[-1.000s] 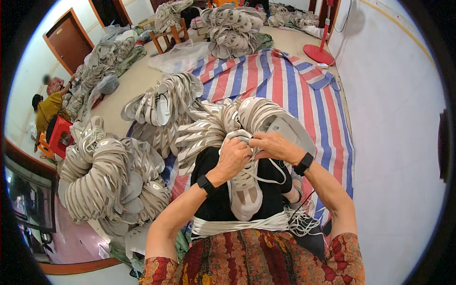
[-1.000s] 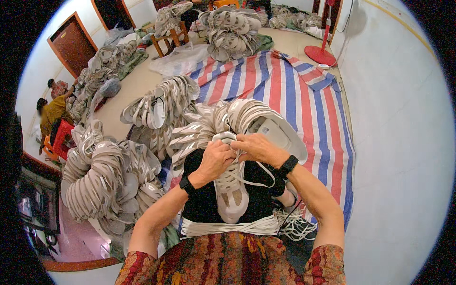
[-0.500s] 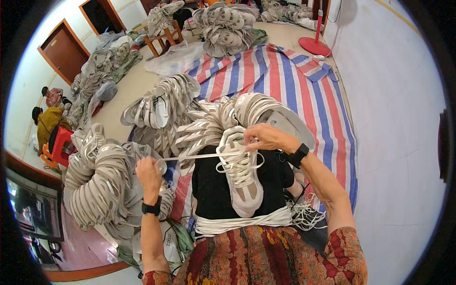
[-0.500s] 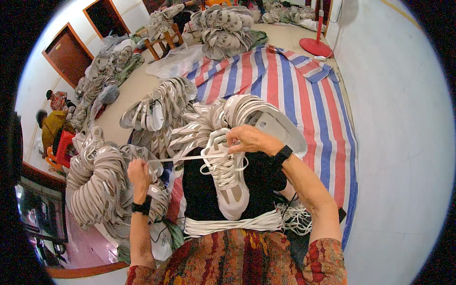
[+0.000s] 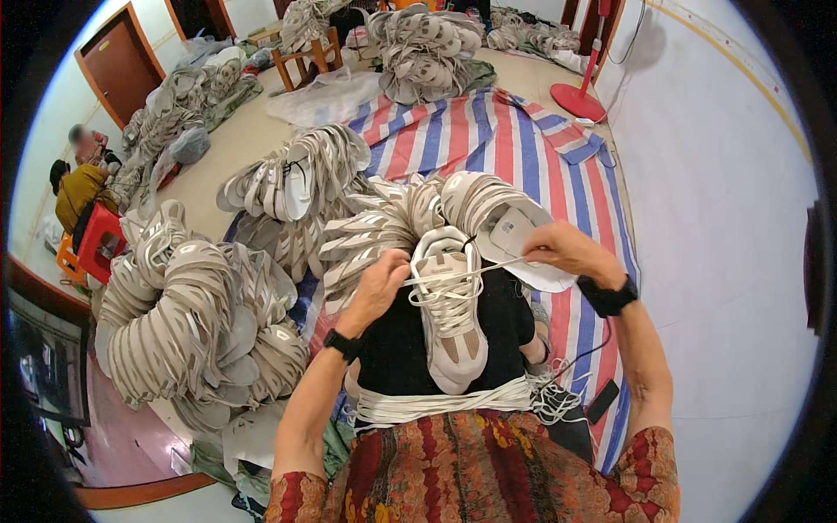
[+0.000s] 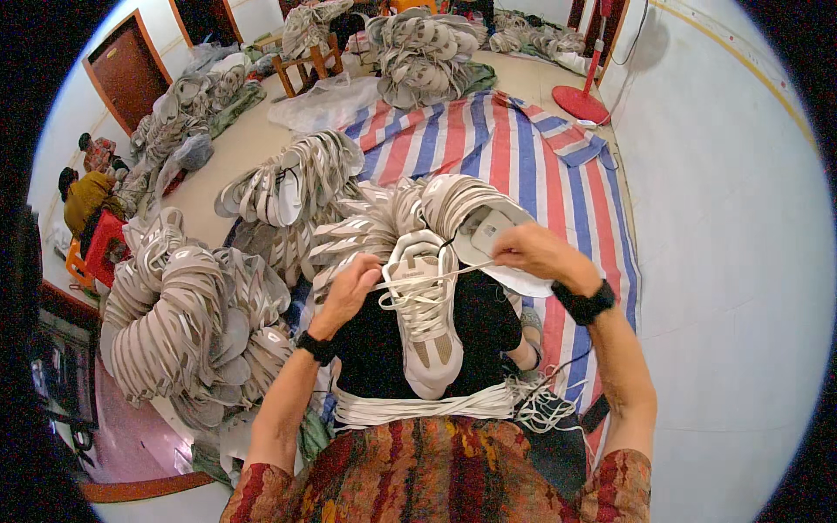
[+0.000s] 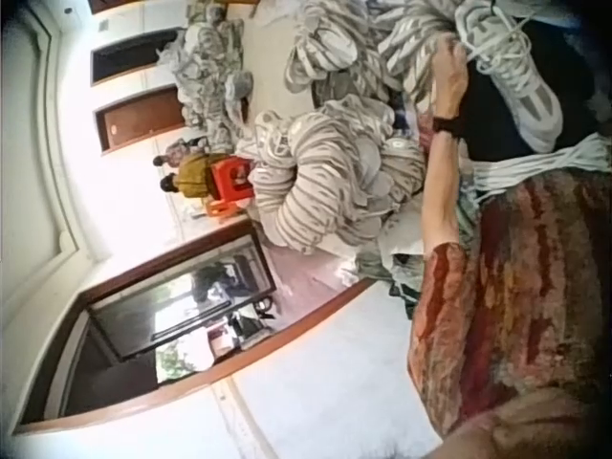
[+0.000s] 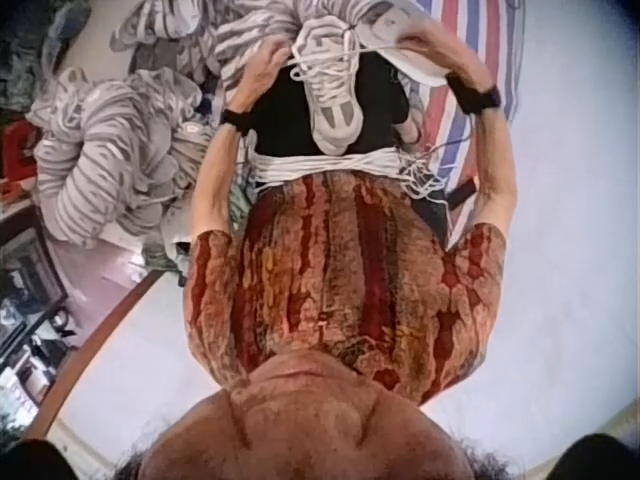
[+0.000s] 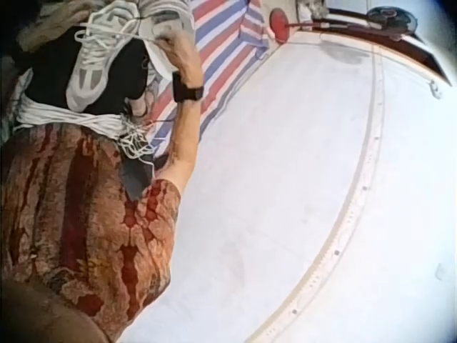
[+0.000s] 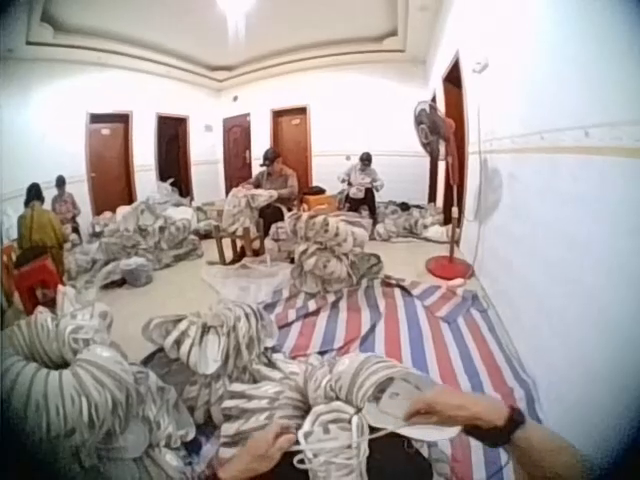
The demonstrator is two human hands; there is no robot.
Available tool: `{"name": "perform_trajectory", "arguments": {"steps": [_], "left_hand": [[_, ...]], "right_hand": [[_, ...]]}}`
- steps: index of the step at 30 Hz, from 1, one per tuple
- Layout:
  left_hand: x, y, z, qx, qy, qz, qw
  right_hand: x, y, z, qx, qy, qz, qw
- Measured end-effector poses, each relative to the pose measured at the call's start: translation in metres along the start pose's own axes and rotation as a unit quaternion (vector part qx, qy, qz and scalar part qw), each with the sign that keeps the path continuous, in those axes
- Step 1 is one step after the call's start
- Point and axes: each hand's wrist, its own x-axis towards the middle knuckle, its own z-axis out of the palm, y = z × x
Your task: Lacing a white and tan sneaker while sitting among many shoe components.
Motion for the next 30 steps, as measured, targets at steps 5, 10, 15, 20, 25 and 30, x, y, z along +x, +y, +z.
{"name": "perform_trajectory", "arguments": {"steps": [5,10,15,20,25,30], "left_hand": [[-0.015,0.005,-0.019,-0.116,-0.052,-0.132,0.983],[-0.092,-0.011,-0.071,-0.050,-0.015,-0.244,0.968],[-0.148,-0.039,-0.084,0.062,0.013,-0.260,0.964],[-0.135,-0.064,-0.070,0.376,0.101,-0.083,0.917],[-0.074,-0.052,-0.056,0.192,0.207,-0.140,0.949],[-0.001,-0.004,-0.028,-0.056,0.245,-0.118,0.961]], "right_hand": [[-0.046,0.002,-0.021,-0.071,0.101,0.026,0.992],[-0.061,-0.004,0.000,-0.341,0.286,0.034,0.895],[-0.092,-0.044,0.036,-0.356,0.392,0.027,0.848],[-0.064,-0.042,0.070,-0.224,0.369,-0.103,0.896],[-0.015,-0.012,0.113,0.046,0.331,0.017,0.942],[0.006,0.005,0.127,0.407,0.225,0.135,0.875]]}}
